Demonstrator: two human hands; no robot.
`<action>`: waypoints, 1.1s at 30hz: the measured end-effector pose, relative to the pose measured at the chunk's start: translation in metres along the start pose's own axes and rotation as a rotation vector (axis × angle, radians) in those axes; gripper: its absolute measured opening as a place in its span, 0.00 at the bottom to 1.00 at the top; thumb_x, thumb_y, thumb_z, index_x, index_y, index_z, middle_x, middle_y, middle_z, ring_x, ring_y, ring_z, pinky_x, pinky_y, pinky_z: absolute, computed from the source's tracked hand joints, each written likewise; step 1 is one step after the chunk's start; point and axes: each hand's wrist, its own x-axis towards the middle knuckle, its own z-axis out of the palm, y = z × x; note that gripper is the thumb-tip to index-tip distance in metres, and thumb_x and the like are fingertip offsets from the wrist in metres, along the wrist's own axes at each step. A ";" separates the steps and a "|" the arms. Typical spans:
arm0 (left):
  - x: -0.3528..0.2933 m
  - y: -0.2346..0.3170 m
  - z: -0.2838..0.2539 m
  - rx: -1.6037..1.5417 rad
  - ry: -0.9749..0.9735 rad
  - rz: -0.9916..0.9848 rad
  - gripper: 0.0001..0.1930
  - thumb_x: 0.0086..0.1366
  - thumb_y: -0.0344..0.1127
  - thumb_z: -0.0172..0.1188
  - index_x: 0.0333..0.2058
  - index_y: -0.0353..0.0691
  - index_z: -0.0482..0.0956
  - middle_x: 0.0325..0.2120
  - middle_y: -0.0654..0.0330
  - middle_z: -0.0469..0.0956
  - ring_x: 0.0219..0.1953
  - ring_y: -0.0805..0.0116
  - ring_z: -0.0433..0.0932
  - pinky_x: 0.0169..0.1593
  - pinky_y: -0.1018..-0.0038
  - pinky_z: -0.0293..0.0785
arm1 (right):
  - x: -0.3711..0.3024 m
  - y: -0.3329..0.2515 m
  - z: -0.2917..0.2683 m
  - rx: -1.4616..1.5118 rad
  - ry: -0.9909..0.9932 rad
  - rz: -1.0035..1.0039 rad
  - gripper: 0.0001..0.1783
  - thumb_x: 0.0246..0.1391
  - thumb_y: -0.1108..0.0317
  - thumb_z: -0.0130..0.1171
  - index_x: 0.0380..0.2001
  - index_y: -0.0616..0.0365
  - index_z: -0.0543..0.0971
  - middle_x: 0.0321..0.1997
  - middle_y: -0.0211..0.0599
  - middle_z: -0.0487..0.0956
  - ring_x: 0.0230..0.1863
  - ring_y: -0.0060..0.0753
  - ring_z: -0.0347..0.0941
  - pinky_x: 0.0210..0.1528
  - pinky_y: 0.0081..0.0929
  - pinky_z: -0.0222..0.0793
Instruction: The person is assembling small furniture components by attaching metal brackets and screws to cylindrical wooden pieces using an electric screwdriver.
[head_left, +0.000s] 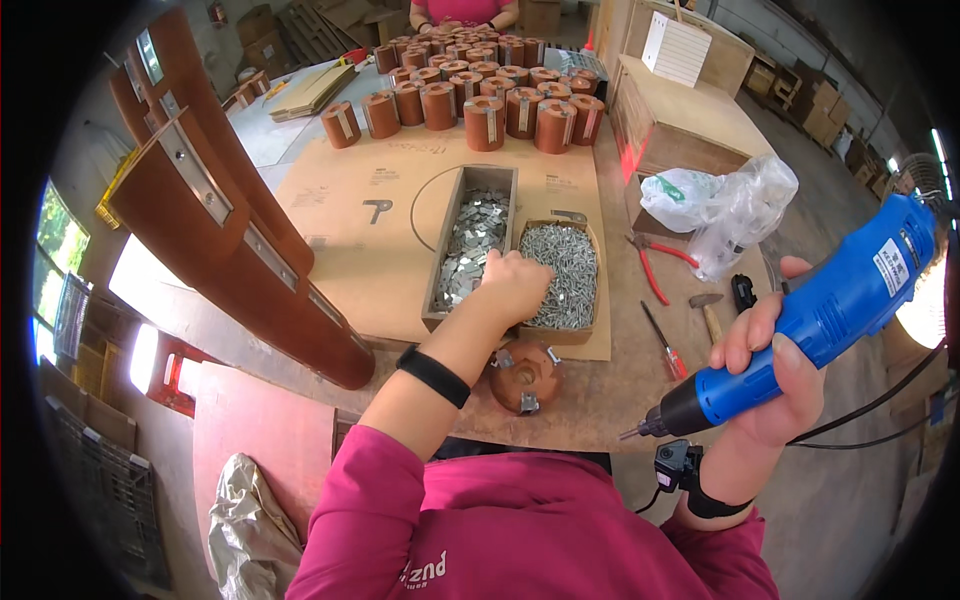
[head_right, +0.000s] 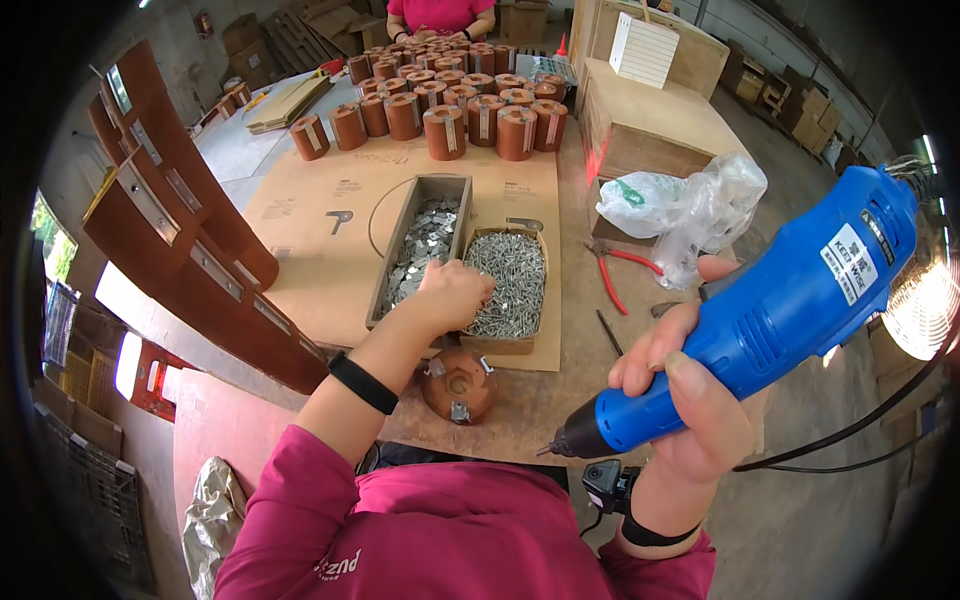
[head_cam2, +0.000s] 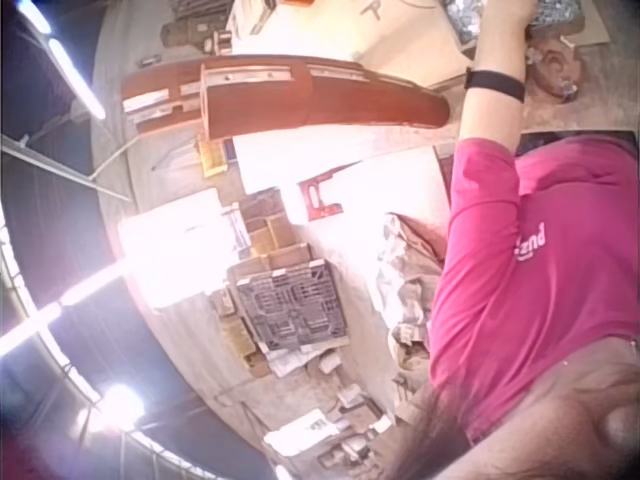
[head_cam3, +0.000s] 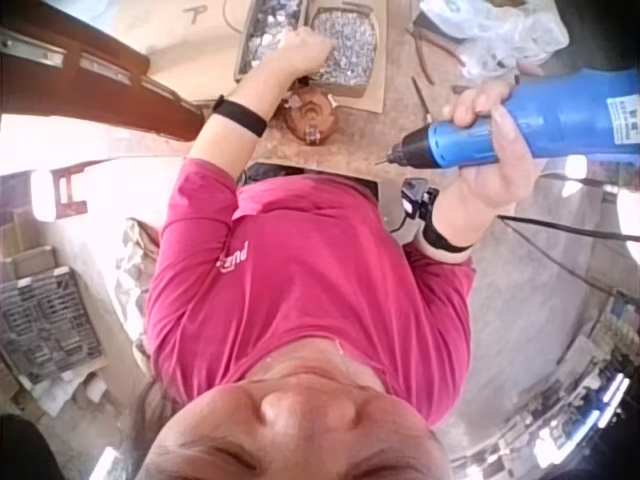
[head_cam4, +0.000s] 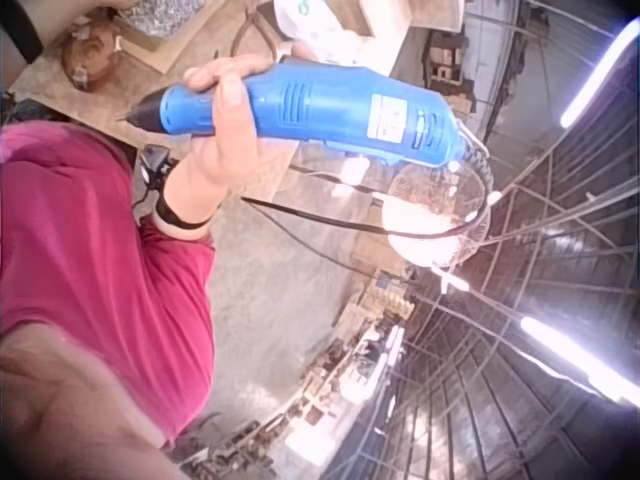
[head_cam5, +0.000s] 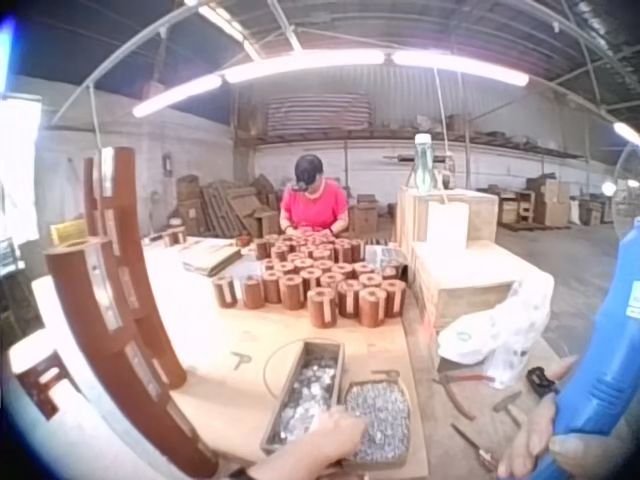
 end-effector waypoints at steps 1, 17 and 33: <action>-0.001 -0.001 0.000 -0.035 0.017 0.001 0.10 0.54 0.33 0.52 0.36 0.48 0.75 0.35 0.59 0.76 0.42 0.62 0.72 0.45 0.61 0.61 | -0.001 0.001 -0.001 -0.031 -0.030 0.000 0.35 0.44 0.68 0.53 0.53 0.69 0.52 0.26 0.37 0.68 0.22 0.28 0.68 0.26 0.29 0.71; -0.058 0.008 -0.027 -0.926 0.405 0.181 0.09 0.54 0.30 0.57 0.33 0.35 0.71 0.27 0.57 0.74 0.31 0.67 0.74 0.35 0.74 0.69 | -0.001 0.017 -0.001 0.051 0.005 -0.174 0.31 0.49 0.67 0.48 0.55 0.64 0.52 0.30 0.36 0.67 0.29 0.28 0.66 0.35 0.31 0.68; -0.132 0.020 -0.002 -1.732 0.374 0.189 0.06 0.51 0.19 0.59 0.29 0.30 0.74 0.30 0.58 0.73 0.32 0.73 0.73 0.37 0.79 0.73 | -0.012 0.028 0.030 0.241 0.007 -0.286 0.34 0.48 0.67 0.53 0.56 0.58 0.50 0.31 0.36 0.68 0.28 0.31 0.68 0.34 0.35 0.69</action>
